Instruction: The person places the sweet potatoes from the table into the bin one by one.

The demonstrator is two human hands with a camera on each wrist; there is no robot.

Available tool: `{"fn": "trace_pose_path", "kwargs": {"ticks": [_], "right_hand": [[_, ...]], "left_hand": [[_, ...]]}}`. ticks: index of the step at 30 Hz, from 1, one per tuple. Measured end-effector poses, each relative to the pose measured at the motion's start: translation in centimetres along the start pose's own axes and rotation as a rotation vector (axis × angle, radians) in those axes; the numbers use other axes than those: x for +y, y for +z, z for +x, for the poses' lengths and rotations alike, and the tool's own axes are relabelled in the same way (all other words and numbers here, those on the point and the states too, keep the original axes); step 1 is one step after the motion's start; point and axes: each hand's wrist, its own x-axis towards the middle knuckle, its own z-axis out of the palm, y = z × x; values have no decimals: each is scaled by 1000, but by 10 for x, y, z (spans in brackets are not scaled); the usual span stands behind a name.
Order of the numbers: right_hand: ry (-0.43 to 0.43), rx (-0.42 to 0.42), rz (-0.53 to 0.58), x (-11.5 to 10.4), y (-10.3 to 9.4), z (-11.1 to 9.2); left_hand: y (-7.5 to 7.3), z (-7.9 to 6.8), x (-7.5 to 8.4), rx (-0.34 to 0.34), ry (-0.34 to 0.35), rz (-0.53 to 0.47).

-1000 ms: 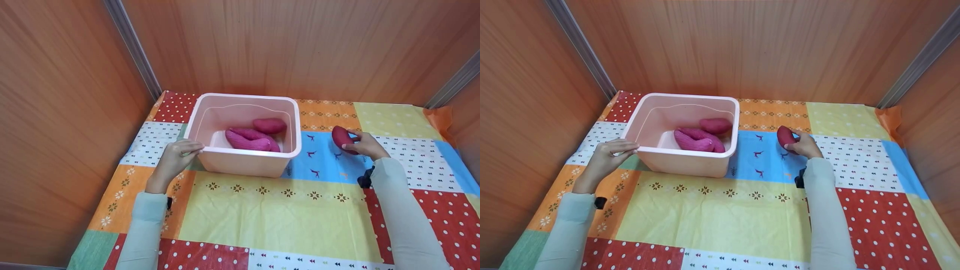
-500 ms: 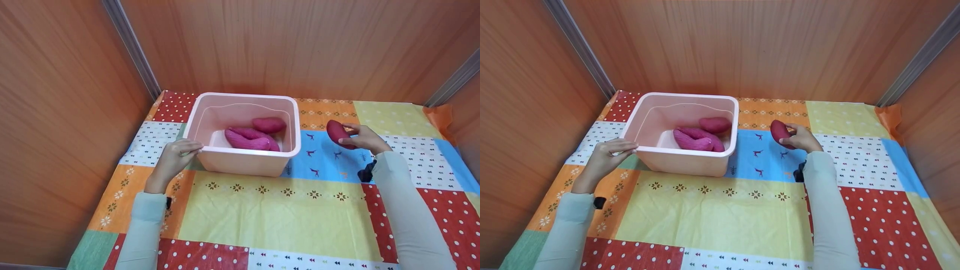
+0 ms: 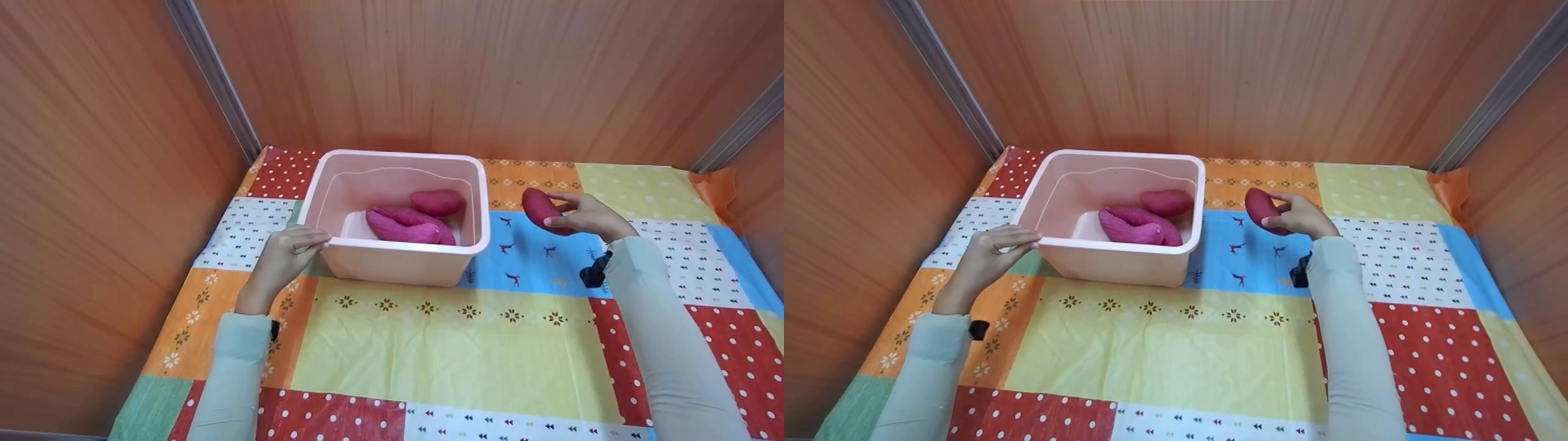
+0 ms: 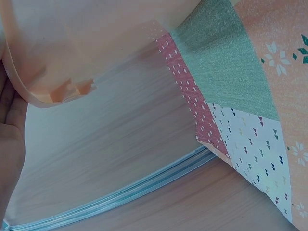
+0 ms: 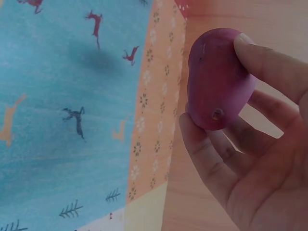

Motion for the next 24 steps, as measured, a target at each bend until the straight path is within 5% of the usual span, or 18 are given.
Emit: {"fn": "trace_pose_path", "kwargs": {"ticks": [24], "right_hand": [[-66,-33,-68,-42,-10,-8]], "left_hand": [[1,0,-1,6,9,1]]}}
